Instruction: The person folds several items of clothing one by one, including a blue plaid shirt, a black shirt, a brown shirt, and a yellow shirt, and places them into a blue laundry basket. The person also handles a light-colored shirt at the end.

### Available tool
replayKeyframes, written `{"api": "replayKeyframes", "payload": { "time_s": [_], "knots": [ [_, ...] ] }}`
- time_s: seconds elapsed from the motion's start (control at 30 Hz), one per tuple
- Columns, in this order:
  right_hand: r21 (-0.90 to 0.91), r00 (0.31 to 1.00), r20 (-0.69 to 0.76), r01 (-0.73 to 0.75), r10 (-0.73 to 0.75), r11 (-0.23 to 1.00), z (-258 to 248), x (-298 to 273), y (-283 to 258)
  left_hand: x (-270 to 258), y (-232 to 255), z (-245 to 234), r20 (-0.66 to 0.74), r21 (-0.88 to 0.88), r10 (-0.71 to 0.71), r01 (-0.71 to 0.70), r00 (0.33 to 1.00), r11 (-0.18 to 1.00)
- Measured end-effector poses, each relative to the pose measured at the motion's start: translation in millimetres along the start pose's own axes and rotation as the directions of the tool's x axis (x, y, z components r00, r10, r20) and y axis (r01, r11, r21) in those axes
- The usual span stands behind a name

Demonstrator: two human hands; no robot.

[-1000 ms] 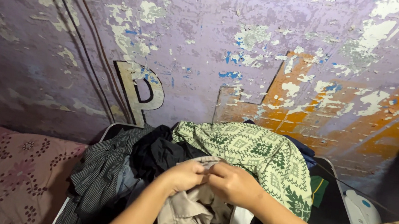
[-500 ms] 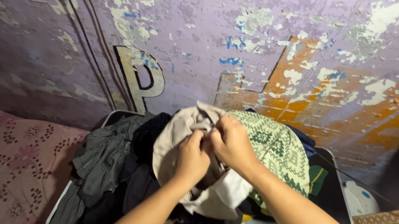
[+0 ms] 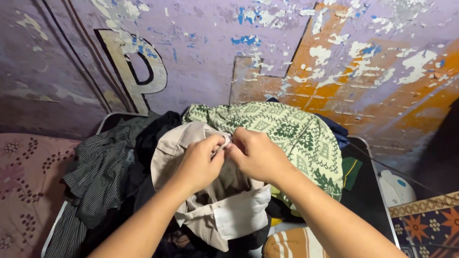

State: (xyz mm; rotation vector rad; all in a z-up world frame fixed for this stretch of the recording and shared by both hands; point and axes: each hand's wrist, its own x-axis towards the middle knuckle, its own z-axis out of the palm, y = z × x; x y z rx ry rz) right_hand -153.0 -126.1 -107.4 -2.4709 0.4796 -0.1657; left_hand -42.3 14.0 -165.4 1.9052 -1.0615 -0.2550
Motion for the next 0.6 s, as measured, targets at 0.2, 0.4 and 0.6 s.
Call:
{"api": "replayKeyframes", "payload": {
  "time_s": [0.2,0.4,0.6],
  "knots": [
    [0.000,0.975,0.212,0.076,-0.074,0.997,-1,-1,13,-11,36,-46,0.221,-0.022,-0.036,0.042,0.975,0.999],
    [0.046,0.989,0.116,0.087,-0.091,0.995,11,9,38,-12,24,-41,0.218,-0.023,-0.034,0.040,0.975,0.999],
    [0.040,0.980,-0.193,-0.033,0.040,0.999,-14,33,117,-12,34,-105,0.124,0.210,0.072,-0.097,0.990,0.973]
  ]
}}
